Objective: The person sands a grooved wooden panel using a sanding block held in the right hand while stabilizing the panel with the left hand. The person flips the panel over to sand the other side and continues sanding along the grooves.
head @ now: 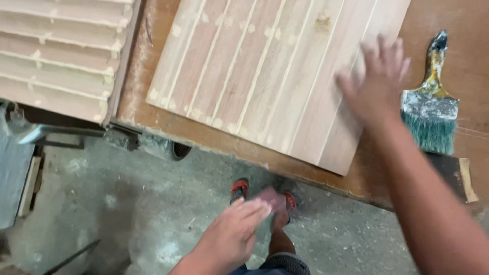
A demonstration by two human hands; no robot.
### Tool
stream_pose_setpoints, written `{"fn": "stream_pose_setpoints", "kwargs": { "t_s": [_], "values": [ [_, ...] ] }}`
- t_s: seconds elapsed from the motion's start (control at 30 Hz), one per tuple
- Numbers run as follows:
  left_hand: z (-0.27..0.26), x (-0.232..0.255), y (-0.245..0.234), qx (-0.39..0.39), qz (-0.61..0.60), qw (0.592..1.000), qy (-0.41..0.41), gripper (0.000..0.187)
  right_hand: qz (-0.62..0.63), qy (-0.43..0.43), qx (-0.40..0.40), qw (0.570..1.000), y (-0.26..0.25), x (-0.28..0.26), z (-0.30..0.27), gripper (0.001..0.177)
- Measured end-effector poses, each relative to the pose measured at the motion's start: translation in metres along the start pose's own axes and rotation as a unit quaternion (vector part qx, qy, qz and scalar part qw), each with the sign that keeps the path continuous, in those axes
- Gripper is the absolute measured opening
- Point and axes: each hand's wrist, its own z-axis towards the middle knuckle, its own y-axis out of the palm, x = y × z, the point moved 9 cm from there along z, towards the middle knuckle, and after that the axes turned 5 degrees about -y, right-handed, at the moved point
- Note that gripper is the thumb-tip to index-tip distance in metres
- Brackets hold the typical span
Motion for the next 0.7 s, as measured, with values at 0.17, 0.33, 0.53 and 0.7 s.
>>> {"fn": "stream_pose_setpoints", "kwargs": {
  "t_s": [0.17, 0.33, 0.53, 0.7],
  "values": [
    [0.004, 0.003, -0.056, 0.056, -0.117, 0.985, 0.112, 0.033, 0.208, 0.107, -0.195, 0.953, 0.026, -0.089, -0.153, 0.075],
    [0.042, 0.012, -0.088, -0.065, -0.194, 0.955, 0.213, 0.030, 0.489, 0.084, -0.147, 0.856, 0.078, -0.136, -0.239, 0.058],
    [0.159, -0.033, -0.060, -0.135, 0.258, 0.941, 0.172, 0.106, 0.384, 0.308, 0.000, 0.870, 0.067, -0.098, -0.280, 0.011],
    [0.050, -0.039, -0.032, -0.233, 0.278, 0.872, 0.329, 0.095, 0.264, 0.305, 0.024, 0.915, 0.052, -0.136, -0.254, 0.059]
  ]
}}
